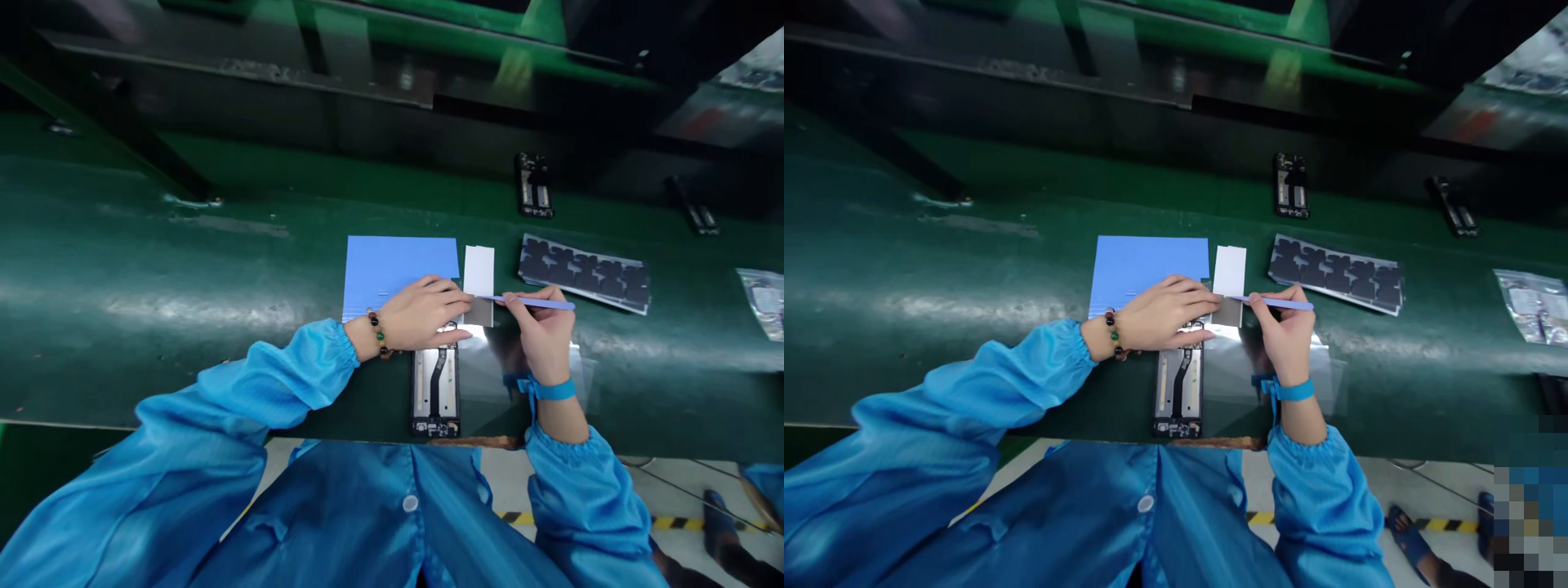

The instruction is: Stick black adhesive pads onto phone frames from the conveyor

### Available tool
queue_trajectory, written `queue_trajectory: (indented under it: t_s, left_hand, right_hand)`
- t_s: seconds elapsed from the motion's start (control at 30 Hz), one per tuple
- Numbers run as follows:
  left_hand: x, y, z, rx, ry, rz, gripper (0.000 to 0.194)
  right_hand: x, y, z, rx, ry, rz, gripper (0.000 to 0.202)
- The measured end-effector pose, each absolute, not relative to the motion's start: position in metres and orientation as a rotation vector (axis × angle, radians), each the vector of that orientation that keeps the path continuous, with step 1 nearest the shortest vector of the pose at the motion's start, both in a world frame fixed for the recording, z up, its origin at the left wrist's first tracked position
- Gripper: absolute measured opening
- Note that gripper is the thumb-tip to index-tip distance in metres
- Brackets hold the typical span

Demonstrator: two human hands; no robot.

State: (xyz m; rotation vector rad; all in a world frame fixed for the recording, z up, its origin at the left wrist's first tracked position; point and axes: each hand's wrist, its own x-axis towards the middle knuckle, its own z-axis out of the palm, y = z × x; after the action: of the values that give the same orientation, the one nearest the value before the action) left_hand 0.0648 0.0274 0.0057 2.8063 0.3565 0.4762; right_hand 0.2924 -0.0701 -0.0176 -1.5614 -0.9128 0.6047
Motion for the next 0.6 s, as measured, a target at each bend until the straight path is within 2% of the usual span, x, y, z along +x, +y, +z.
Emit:
queue_trajectory:
  t_s: [0.4,0.5,0.6]
  left_hand:
    - [0.067,0.028,0.003,2.796,0.346,0.469,0.054]
    - [0.058,0.021,0.006,2.789,0.377,0.485,0.053]
    - [0.031,-0.002,0.013,2.753,0.372,0.516,0.041]
  right_hand:
    - [0.291,-0.068,-0.009,-1.496,-0.801,0.662,0.040]
    - [0.278,-0.092,0.004,-1.407,-0.744,0.635,0.042]
    - [0.249,-0.143,0.016,-1.449,-0.794,0.702,0.039]
